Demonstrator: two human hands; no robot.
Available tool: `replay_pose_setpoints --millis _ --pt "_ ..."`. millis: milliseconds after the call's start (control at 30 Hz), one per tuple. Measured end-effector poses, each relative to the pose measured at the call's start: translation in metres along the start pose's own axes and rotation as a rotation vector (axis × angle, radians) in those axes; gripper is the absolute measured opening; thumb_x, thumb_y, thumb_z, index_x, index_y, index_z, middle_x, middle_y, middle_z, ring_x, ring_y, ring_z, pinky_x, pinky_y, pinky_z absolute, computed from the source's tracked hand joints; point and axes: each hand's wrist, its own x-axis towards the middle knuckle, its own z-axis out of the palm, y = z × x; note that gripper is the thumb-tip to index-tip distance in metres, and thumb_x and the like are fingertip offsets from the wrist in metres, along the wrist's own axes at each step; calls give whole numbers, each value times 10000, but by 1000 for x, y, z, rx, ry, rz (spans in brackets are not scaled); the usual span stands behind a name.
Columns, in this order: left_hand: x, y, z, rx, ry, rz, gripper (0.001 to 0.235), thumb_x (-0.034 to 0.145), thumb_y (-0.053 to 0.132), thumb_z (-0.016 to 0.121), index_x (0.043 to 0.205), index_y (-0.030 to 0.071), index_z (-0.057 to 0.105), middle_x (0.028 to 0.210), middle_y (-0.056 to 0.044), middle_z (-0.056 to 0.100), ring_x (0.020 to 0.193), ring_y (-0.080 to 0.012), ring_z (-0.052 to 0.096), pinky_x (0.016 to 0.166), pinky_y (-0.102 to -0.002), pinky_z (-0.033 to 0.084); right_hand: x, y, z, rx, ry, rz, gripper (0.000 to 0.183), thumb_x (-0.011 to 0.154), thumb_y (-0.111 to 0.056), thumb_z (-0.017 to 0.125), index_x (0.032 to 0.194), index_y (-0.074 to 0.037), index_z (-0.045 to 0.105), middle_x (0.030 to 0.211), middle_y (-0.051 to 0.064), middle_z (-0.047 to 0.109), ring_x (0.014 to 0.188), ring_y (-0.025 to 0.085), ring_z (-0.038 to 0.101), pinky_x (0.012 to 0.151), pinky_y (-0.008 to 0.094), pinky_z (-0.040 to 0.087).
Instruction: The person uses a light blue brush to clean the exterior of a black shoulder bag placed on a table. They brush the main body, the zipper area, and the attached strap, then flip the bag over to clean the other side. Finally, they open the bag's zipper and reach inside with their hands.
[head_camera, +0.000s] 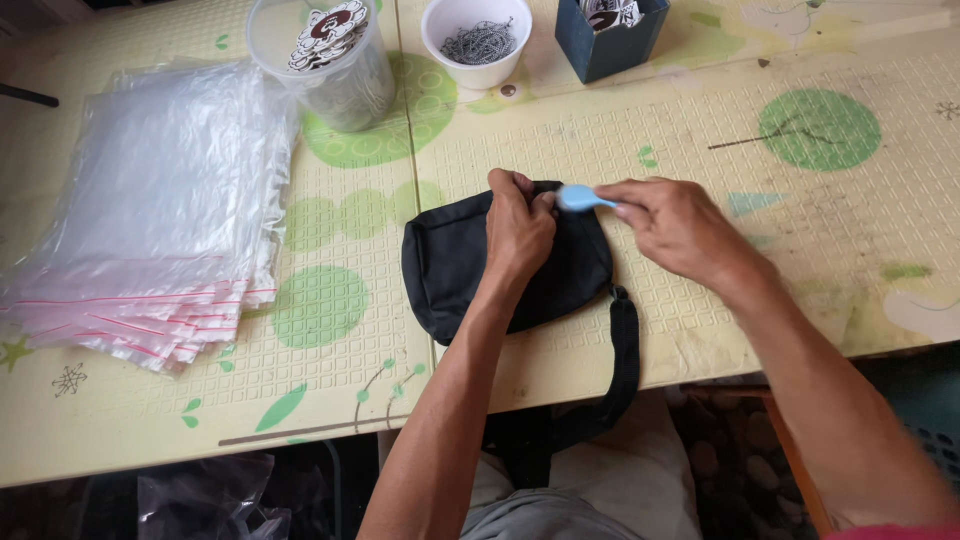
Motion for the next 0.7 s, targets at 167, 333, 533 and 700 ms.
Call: replay_pose_setpoints --millis 167,333,533,700 --pt "1 30 -14 -7 -92 -120 102 945 217 595 943 162 509 708 -32 685 692 -222 662 746 -385 481 -62 -9 -36 -66 -183 190 398 973 -200 585 1347 -263 706 1269 53 745 672 198 530 637 322 464" --pt "-5 44 -33 -134 -210 -159 237 919 348 696 978 125 642 674 -45 650 594 -128 615 642 -310 505 -97 -30 -41 110 -140 290 384 939 -165 660 1269 -264 827 986 -53 838 819 126 647 767 256 426" --pt "1 22 -39 -29 -394 -31 581 954 401 542 1389 40 409 995 -116 731 922 -217 748 860 -359 543 -107 -12 15 205 44 -21 351 930 -101 654 1265 -130 754 1205 48 770 1095 154 716 964 273 500" --pt "16 23 -52 -339 -591 -153 639 915 446 511 1387 32 390 1169 -239 700 1002 -272 712 910 -357 598 -126 -44 39 11 283 -173 353 978 -54 638 1323 -55 707 954 50 721 771 164 650 789 318 510"
